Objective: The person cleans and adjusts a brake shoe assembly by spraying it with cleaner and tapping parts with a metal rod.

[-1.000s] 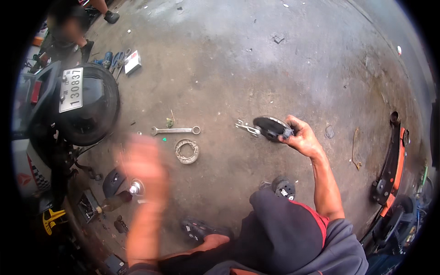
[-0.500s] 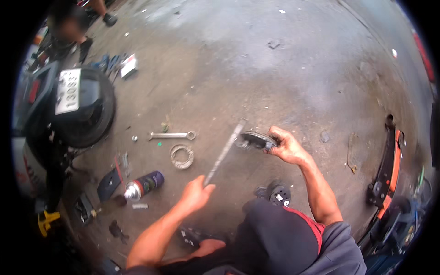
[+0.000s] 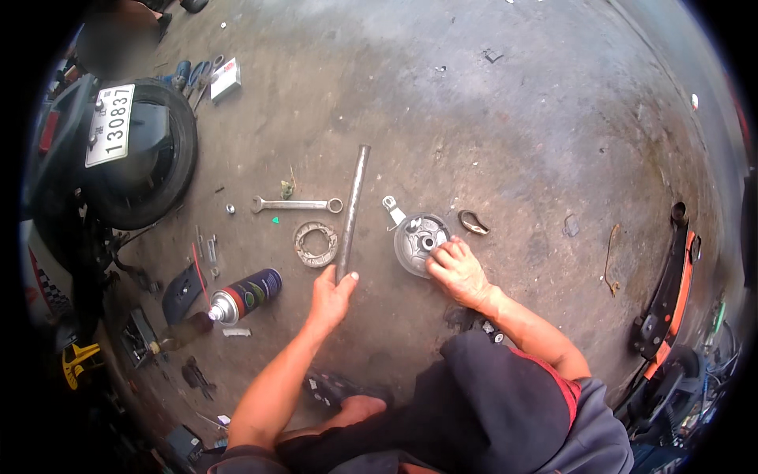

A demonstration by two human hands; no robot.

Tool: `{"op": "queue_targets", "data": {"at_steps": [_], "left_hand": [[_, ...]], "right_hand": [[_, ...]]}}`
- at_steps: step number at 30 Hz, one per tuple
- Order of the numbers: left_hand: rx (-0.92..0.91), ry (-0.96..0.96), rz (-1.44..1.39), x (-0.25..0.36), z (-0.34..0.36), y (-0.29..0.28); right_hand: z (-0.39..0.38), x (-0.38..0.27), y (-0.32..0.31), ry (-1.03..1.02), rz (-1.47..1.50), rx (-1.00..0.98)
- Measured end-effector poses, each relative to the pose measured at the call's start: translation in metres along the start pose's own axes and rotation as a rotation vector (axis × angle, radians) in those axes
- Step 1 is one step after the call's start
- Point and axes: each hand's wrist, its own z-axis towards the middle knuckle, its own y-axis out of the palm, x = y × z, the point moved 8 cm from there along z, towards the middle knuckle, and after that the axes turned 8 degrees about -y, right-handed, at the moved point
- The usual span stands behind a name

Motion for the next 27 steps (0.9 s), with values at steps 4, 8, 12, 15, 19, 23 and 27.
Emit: {"op": "queue_targets", "data": {"at_steps": [4,8,12,15,19,23,27], "left_hand": [[0.050,-0.035,0.084,-0.011,-0.004,-0.011],[0.070,-0.129,0.577,-0.037,-0.024,-0.012],[0.077,0.228,1.085,-0.027,-0.064,-0.016],[0.096,0.787,1.056,0.069,-0.109,-0.046],[0.663,0.867,0.968,0.124,-0.129,-0.149],[0.814,0.510,0.870,0.073,-0.124,-0.223],[0.607,0.383,0.689,0.032,-0.108,-0.220]], "right_hand": [[-0.008,-0.022,-0.019,-0.013,0.147,0.018],[-0.040,0.010,-0.009,0.668,0.253,0.322],[-0.042,0.023,0.018,1.034,0.433,0.077],[-0.044,0.028,0.018,1.061,0.453,0.064],[-0.036,0.031,0.013,1.009,0.404,-0.065],[-0.020,0.030,0.010,0.964,0.531,0.057],[-0.012,0.023,0.013,1.043,0.764,0.057]]}}
